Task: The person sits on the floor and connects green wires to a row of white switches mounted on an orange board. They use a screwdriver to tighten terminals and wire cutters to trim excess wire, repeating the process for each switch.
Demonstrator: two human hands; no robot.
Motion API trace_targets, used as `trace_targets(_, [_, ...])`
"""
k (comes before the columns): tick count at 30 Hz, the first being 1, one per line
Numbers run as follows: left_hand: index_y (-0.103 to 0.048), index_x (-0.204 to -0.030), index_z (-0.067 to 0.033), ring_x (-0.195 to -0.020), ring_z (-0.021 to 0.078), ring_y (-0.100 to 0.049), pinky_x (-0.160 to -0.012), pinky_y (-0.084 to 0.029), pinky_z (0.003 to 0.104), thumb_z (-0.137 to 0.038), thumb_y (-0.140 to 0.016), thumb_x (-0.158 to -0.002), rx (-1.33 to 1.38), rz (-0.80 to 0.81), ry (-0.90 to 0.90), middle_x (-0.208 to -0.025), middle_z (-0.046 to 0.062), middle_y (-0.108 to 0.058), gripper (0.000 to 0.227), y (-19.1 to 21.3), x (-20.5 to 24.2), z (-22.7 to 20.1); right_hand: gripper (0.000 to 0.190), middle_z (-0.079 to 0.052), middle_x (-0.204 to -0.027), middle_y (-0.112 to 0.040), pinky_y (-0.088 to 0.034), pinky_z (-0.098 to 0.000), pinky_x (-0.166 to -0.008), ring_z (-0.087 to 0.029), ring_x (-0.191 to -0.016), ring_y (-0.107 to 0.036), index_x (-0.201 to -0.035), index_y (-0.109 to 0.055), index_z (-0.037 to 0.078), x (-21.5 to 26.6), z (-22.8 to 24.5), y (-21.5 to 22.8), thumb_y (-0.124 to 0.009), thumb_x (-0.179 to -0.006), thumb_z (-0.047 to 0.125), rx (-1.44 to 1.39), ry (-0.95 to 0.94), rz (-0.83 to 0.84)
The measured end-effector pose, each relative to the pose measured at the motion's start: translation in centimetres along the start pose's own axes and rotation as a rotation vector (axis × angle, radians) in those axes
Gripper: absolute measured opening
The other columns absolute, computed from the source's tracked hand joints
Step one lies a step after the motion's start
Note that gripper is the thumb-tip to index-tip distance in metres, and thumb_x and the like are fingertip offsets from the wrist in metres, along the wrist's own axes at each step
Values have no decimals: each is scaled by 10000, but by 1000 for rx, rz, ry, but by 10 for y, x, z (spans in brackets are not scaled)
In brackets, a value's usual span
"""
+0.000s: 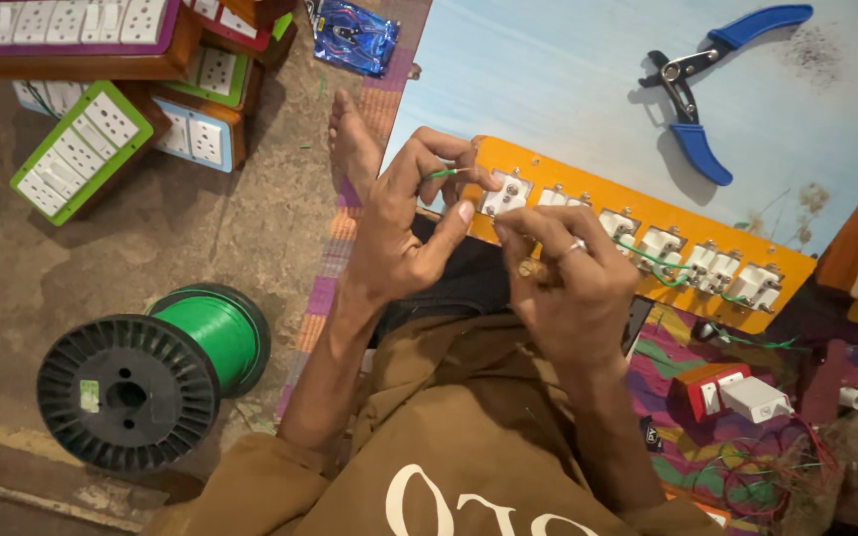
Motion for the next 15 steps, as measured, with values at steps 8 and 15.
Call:
trace_targets(8, [-514,-1113,-17,-869,134,-573,-869,-507,265,58,-618,-954,28,19,50,-1096,73,-661,204,-1,-1,-6,229,-67,-971,-697,-547,-326,-664,-191,-781,-709,-1127,-733,118,-16,12,13,-806,-910,126,35,-115,122])
trace_targets(15, [-453,-1099,-36,-1109,208,-702,-963,-552,306,-98,-827,-914,-73,80,-91,-1169,86,-696,422,3,-2,-16,450,-113,-1085,-641,-542,-350,-820,-219,-862,-621,-1547,-397,97,-14,8,27,-571,-1132,78,-754,-223,50])
Point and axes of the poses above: each hand's wrist, its own x-axis away from the middle knuckle, its own y-axis out of the back of the hand, z = x × y, the point moved 1 cm from there along -x, towards the middle knuckle
